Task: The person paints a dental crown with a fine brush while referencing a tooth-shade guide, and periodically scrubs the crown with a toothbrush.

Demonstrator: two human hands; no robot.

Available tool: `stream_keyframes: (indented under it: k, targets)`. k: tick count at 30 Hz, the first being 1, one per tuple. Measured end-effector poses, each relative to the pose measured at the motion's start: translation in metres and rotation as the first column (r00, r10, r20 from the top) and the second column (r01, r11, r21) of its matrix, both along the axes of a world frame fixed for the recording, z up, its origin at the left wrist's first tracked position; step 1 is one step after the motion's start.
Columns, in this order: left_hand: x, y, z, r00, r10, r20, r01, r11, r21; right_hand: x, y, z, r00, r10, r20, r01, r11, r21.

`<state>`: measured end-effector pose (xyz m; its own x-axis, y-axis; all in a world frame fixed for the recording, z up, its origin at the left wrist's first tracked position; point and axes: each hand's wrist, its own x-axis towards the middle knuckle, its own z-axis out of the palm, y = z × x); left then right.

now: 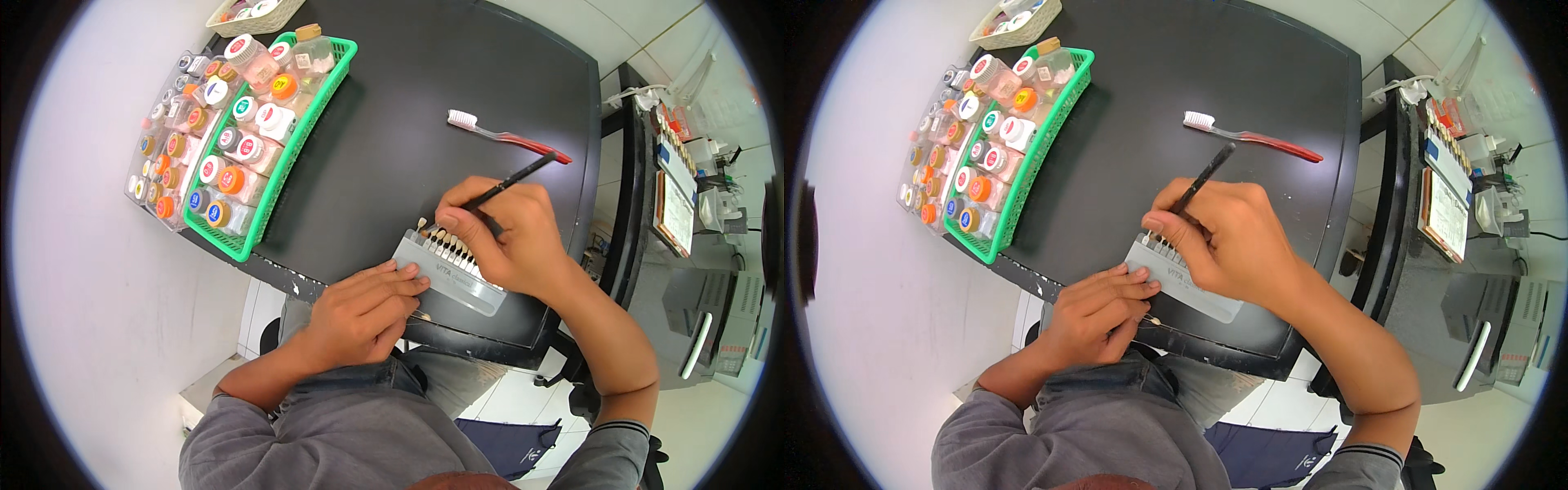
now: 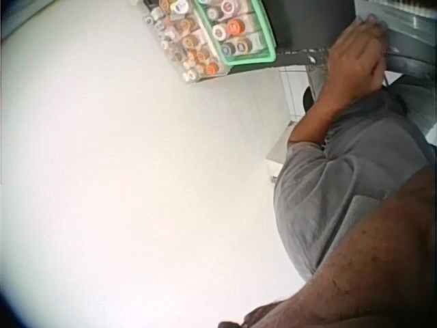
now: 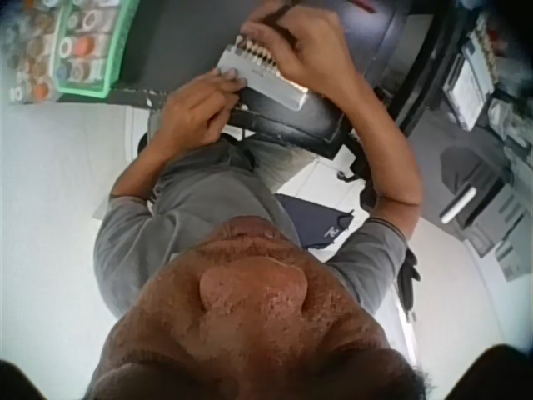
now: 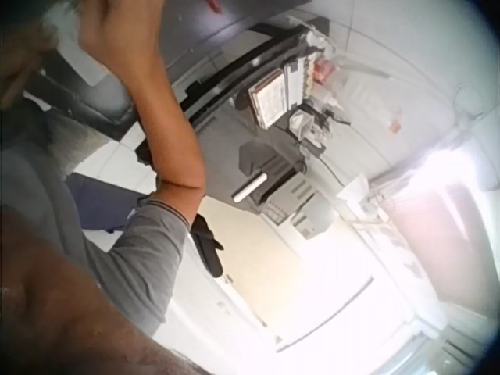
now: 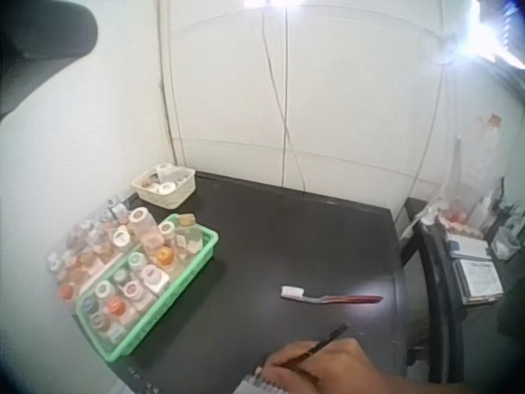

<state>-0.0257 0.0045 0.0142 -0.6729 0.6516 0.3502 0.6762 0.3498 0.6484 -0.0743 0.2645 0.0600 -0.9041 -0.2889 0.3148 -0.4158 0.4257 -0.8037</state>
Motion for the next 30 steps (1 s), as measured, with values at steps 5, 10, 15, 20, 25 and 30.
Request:
stream_keyframes:
  k: [5, 10, 15, 20, 25, 30]
  targets:
    - [-0.001, -0.001, -0.001, 0.999, -0.017, -0.029, 0.016, 0.999, -0.034, 0.001, -0.006, -0.013, 0.994, 0.068, -0.079, -0.066, 0.997, 0.034]
    - [-0.002, 0.0, -0.002, 1.0, -0.006, -0.029, 0.006, 1.0, -0.012, 0.001, -0.006, 0.003, 1.0, 0.02, 0.009, -0.021, 0.997, 0.07]
    - [-0.003, 0.0, -0.003, 1.0, -0.012, -0.022, 0.012, 1.0, -0.003, -0.002, -0.006, 0.006, 0.997, 0.065, 0.047, -0.067, 0.996, 0.06]
    - [-0.006, -0.003, -0.001, 0.999, -0.039, -0.017, 0.038, 0.999, -0.032, -0.002, -0.006, 0.002, 0.996, 0.063, 0.068, -0.068, 0.994, 0.084]
    - [-0.006, -0.004, -0.001, 0.999, -0.042, -0.028, 0.041, 0.998, -0.048, -0.003, -0.005, 0.002, 0.992, 0.094, 0.08, -0.102, 0.989, 0.102]
    - [-0.004, -0.003, -0.002, 0.999, -0.024, -0.032, 0.023, 0.999, -0.038, -0.002, -0.007, 0.005, 0.997, 0.075, 0.02, -0.077, 0.991, 0.111]
